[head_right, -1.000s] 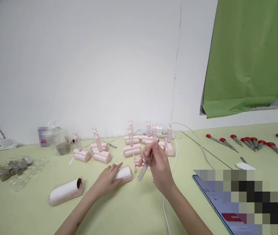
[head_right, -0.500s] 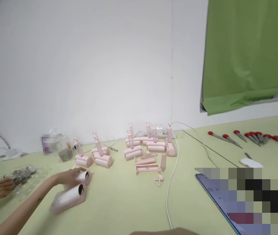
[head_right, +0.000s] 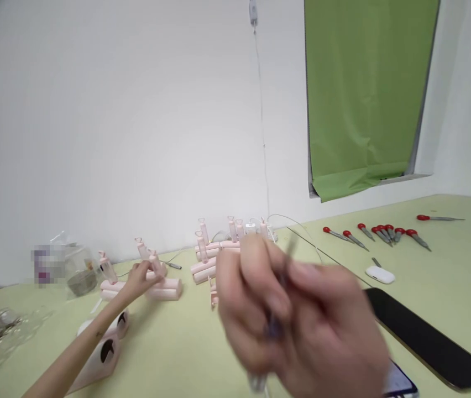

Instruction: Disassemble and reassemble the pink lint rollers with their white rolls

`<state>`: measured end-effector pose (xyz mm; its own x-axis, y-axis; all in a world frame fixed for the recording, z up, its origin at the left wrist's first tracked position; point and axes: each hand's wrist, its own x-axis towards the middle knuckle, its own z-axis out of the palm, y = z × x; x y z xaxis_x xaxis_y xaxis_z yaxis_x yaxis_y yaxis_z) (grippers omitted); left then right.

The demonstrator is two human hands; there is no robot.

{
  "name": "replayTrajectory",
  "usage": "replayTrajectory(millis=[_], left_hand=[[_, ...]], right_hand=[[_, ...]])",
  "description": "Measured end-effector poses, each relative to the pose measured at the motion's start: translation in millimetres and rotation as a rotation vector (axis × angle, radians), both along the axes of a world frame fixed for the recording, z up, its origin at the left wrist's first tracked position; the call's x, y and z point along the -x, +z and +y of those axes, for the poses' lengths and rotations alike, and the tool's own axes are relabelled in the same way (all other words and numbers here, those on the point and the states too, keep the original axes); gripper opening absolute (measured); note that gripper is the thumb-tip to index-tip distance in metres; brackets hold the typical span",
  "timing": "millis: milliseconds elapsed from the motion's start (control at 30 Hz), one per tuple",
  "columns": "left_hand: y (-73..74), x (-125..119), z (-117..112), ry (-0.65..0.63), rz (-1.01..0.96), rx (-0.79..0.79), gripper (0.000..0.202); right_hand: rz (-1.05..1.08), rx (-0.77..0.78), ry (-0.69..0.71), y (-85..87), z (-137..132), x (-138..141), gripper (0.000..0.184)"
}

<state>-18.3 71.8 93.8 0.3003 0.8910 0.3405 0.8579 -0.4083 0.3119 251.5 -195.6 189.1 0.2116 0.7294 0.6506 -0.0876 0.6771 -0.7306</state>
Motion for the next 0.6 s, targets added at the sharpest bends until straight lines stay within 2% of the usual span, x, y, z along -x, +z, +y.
replayTrajectory(millis=[67,100,167,233,333,433,500,600], left_hand=[[-8.7,-17,-13,-0.104,-0.052,-0.007,0.034],[-14.0,-26,-20,-0.153,-0.083,-0.001,0.036],[-25.3,-41,-32,-0.208,-0.156,0.022,0.037],[-35.8,-52,-43,-0.215,-0.231,0.036,0.028],[-46.3,-58,-55,-0.178,-0.306,0.037,0.023],[-49.4,-56,-67,-0.142,-0.341,0.036,0.023],[-48.9,-52,-75,-0.127,-0.355,0.039,0.023],[-46.1,-51,-87,-0.14,-0.293,0.02,0.02]], right_hand=[[0.026,0.036,0.208,13.4,24,7,0.023],[0.003,0.045,0.224,14.5,39,12,0.023],[-0.201,0.074,0.103,5.5,71,22,0.023],[-0.558,0.115,-0.111,-13.9,101,32,0.022],[-0.992,0.243,-0.29,-45.2,132,44,0.027],[-1.111,0.297,-0.324,-63.1,141,52,0.03],[-1.103,0.302,-0.321,-67.3,141,57,0.029],[-1.06,0.315,-0.293,-68.5,136,64,0.016]])
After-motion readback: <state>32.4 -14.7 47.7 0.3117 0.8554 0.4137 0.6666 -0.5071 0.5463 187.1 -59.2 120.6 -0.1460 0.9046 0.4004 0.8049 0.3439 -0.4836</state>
